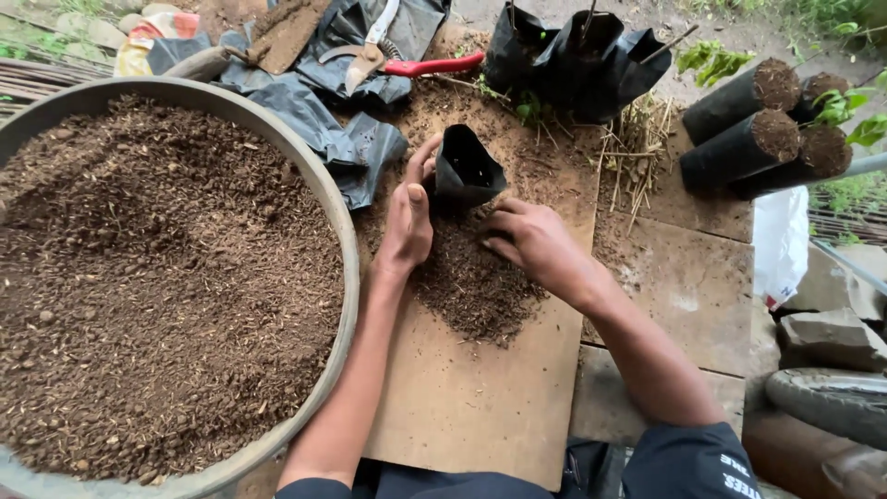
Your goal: Filling small plastic grow bags with soil from a large basin by hand and packing it down firmly.
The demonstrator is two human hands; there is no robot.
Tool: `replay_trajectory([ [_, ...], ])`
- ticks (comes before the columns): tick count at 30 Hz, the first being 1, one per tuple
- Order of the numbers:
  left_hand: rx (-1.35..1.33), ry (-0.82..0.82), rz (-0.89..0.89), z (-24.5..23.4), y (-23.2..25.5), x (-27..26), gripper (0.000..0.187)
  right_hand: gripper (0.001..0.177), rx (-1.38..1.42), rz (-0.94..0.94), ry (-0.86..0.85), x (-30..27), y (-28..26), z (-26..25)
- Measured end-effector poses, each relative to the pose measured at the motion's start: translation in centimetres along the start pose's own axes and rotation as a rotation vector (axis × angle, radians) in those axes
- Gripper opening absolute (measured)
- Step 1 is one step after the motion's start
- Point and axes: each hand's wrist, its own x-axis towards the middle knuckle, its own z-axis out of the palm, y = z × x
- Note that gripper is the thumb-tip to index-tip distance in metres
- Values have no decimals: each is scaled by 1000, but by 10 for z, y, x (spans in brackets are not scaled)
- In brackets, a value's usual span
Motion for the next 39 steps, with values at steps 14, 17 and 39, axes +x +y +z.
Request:
replay_trajectory([
  [14,126,-49,-18,0,-26,-6,110,15,-8,-85,250,51,-72,-94],
  [17,179,-45,-47,1,-33,-5,111,16,-29,-97,277,52,-67,-89],
  [39,223,50,5,5,-45,-1,120,32,-54,124,-167,-23,-24,-14],
])
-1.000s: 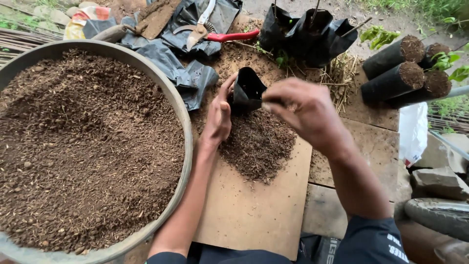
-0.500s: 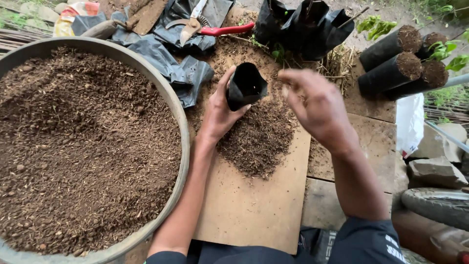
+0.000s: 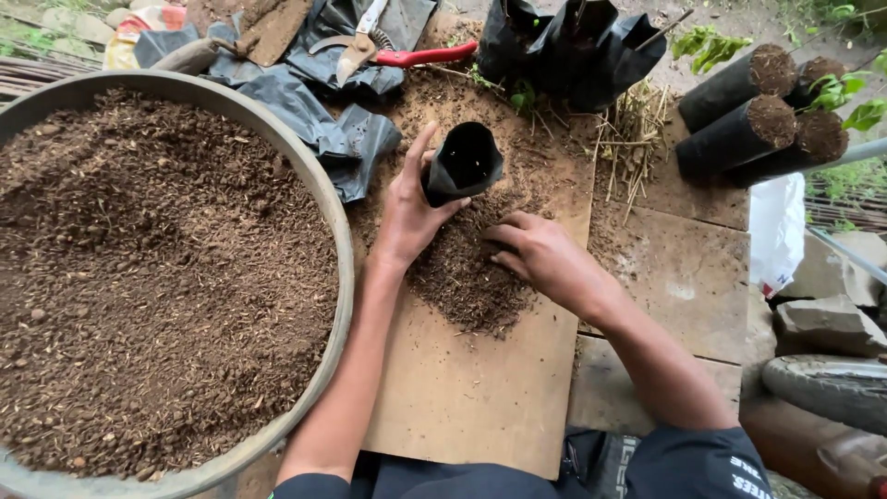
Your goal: Filling small plastic grow bags with soil from a large basin by hand and packing it down firmly.
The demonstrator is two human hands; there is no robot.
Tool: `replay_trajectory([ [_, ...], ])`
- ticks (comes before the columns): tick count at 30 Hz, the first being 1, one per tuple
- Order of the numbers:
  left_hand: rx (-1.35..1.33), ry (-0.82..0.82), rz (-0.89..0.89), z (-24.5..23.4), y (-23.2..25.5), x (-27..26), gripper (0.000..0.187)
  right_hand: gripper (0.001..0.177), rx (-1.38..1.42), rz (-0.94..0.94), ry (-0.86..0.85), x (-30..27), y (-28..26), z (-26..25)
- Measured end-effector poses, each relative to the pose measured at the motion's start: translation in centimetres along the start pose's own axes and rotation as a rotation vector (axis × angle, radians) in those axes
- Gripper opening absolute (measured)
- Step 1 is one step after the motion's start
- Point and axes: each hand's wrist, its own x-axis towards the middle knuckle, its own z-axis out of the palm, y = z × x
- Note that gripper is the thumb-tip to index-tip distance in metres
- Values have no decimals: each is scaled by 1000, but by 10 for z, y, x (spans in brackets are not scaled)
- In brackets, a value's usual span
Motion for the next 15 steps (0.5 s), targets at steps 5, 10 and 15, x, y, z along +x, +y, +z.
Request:
replay_trajectory([
  [5,-14,-8,1,-2,0,0,125,20,168,-15,81,0,-8,-15],
  [10,-49,-18,-4,-3,5,0,127,21,370,-19,234,13,-39,-71],
  [15,-17,-31,-6,-1,6,1,126,16,67,-220,364,46,-59,-100],
])
